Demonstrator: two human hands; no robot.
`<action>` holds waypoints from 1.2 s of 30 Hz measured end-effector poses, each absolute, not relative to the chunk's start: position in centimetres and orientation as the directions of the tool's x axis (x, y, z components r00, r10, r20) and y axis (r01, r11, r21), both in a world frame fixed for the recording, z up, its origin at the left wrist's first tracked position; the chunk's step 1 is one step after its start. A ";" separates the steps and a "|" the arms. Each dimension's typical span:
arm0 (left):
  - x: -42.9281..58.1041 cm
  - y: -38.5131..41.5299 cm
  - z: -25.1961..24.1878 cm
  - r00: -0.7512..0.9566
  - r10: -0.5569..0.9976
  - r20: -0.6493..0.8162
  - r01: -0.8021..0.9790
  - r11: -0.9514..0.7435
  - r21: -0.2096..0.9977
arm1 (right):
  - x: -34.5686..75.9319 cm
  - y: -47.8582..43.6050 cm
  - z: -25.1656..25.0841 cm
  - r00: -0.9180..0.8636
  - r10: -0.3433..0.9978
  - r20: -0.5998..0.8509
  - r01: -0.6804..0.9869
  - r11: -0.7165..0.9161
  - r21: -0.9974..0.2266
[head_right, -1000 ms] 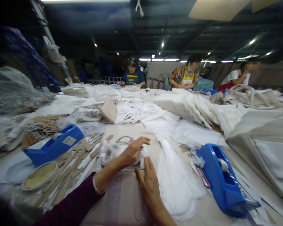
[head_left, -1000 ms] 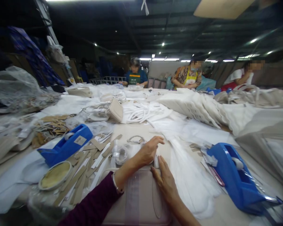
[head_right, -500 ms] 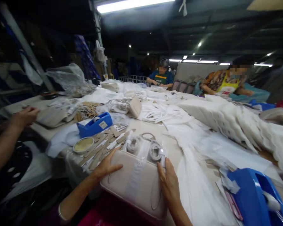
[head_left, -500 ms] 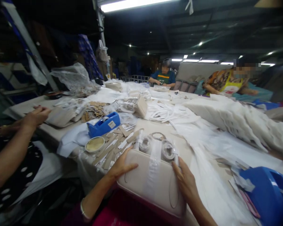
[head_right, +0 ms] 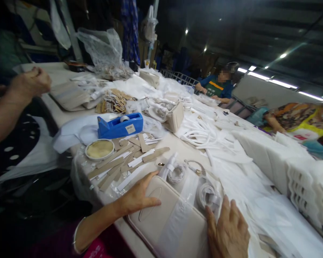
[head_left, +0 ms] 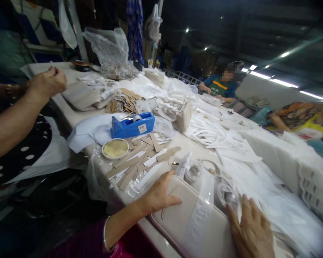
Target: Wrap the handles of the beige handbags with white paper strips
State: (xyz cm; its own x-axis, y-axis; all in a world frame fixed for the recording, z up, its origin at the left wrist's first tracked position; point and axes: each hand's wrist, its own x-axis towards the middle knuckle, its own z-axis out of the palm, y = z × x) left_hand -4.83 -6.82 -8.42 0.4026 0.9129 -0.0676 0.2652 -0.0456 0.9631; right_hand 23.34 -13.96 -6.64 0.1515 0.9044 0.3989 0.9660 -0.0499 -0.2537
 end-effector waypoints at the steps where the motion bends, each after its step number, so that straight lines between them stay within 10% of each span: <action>1: -4.8 -6.8 -8.6 0.403 0.913 -0.060 0.258 -0.051 0.965 | 21.7 -12.5 -5.2 0.103 0.869 0.484 0.985 -0.020 -0.174; 8: -5.4 -7.0 -9.0 0.393 0.919 0.013 0.259 -0.125 0.958 | 10.0 -1.5 -2.3 -0.553 0.749 0.364 0.738 0.644 -0.203; 21: -7.6 -6.2 -7.7 0.397 0.884 -0.247 0.283 0.138 0.949 | 10.6 -0.3 -4.9 -0.688 0.725 -0.019 0.723 0.683 -0.103; 36: -5.5 -6.1 -7.6 0.347 0.917 -0.198 0.011 0.207 0.978 | 10.0 -1.1 -3.7 -0.617 0.783 0.073 0.774 0.621 -0.119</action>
State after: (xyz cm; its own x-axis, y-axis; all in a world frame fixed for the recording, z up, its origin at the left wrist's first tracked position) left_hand -5.47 -6.11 -7.56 0.3466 0.9168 -0.1983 0.0112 0.2074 0.9782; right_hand 9.98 -1.11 -3.68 -0.6173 0.7833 0.0730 0.7745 0.6214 -0.1186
